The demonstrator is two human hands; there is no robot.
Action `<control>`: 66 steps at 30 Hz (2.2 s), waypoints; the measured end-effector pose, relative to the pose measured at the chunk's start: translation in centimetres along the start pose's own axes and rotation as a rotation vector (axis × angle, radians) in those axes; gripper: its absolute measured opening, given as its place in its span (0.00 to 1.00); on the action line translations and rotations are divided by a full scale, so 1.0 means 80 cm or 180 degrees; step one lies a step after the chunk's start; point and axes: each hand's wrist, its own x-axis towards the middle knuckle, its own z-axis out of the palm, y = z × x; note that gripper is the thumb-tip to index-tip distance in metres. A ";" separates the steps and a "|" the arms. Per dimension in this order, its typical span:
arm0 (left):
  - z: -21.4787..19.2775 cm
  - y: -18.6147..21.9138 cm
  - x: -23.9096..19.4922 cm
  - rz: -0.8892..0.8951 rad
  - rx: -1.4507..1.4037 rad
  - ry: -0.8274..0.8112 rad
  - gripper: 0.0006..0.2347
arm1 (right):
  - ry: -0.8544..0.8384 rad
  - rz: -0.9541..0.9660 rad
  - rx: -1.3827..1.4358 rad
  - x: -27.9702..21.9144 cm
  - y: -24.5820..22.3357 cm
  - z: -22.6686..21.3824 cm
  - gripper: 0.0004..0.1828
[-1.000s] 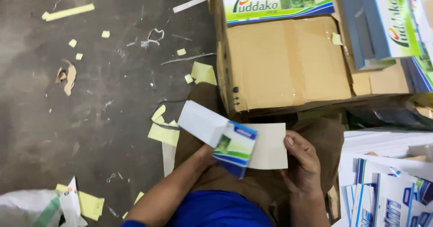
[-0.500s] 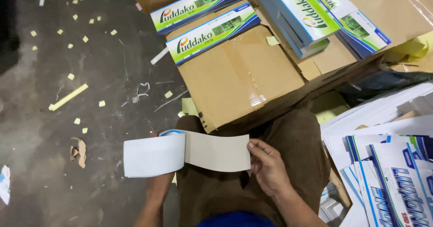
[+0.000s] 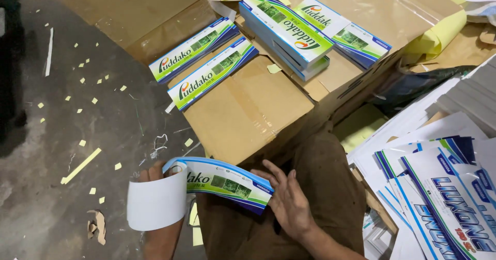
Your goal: Bundling stacks of printed labels using paper strips and adhesive.
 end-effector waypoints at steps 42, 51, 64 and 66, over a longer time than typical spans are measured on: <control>-0.092 0.079 0.077 0.2537 0.0195 0.0649 0.14 | -0.2093 0.0209 -0.0918 -0.006 -0.009 -0.029 0.50; -0.087 0.080 0.082 0.2632 0.0383 0.0479 0.12 | -0.1830 0.0020 -0.1071 -0.004 -0.031 -0.005 0.50; -0.082 0.079 0.069 0.2674 0.0347 0.0269 0.15 | -0.1307 -0.0266 -0.2092 0.012 -0.092 0.061 0.35; -0.082 0.077 0.067 0.2668 0.0244 0.0024 0.16 | -0.1295 -0.0089 -0.2052 0.016 -0.092 0.055 0.37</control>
